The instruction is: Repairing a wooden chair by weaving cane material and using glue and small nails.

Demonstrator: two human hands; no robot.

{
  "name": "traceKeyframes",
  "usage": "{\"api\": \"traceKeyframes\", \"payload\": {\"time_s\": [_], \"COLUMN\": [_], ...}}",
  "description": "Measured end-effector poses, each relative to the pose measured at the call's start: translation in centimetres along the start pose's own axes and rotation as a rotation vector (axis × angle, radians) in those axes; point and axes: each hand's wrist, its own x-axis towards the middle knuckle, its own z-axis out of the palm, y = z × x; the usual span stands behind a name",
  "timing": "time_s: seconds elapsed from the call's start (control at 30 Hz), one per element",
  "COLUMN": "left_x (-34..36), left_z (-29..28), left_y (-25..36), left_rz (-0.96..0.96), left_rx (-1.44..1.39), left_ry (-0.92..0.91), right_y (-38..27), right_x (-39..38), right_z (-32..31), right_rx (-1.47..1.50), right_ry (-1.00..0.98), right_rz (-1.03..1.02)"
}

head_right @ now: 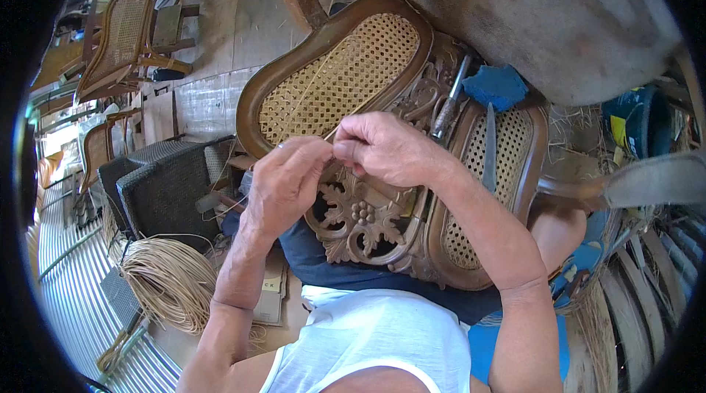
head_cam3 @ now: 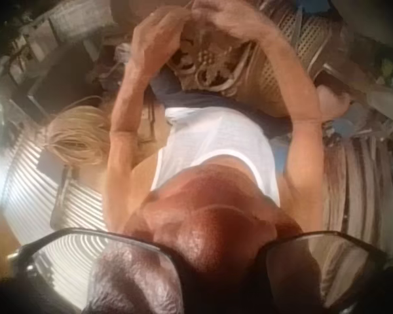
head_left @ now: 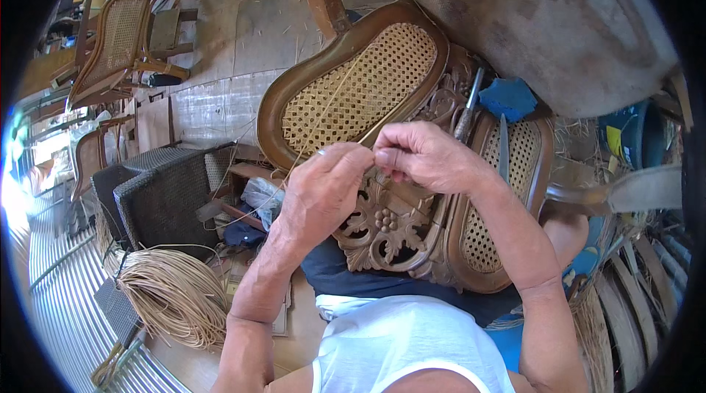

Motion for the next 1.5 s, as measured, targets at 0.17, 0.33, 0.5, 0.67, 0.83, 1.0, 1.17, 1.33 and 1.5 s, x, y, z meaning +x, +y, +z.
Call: {"api": "traceKeyframes", "payload": {"time_s": [0.17,0.33,0.5,0.67,0.83,1.0,1.17,1.33,1.5], "left_x": [2.7,5.0,6.0,6.6,6.6,7.3,8.0,8.6,10.5], "left_z": [1.6,3.7,3.8,3.1,4.6,5.8,6.2,6.6,6.0], "left_y": [-2.1,-3.1,-2.9,-2.9,-3.9,-4.4,-3.7,-4.5,-6.3], "left_rz": [-0.075,-0.096,-0.316,-0.530,-0.372,-0.229,-0.131,-0.154,-0.120], "left_rx": [0.049,0.026,-0.240,-0.433,-0.411,-0.256,-0.148,-0.124,0.253], "left_ry": [0.195,0.254,0.165,0.014,0.136,0.247,0.331,0.314,0.303], "right_y": [2.3,3.3,4.1,4.1,4.3,4.2,4.3,4.7,6.3], "right_x": [3.4,4.7,4.8,4.1,4.9,5.0,5.0,6.1,9.2], "right_z": [0.5,-0.4,-1.9,-2.3,-2.8,-3.4,-4.2,-4.7,-8.6], "right_rx": [0.517,0.616,0.592,0.262,0.462,0.510,0.477,0.328,0.063], "right_ry": [0.229,0.347,0.327,0.405,0.368,0.386,0.375,0.451,0.499], "right_rz": [-0.240,-0.273,-0.286,-0.414,-0.384,-0.351,-0.404,-0.428,-0.455]}}
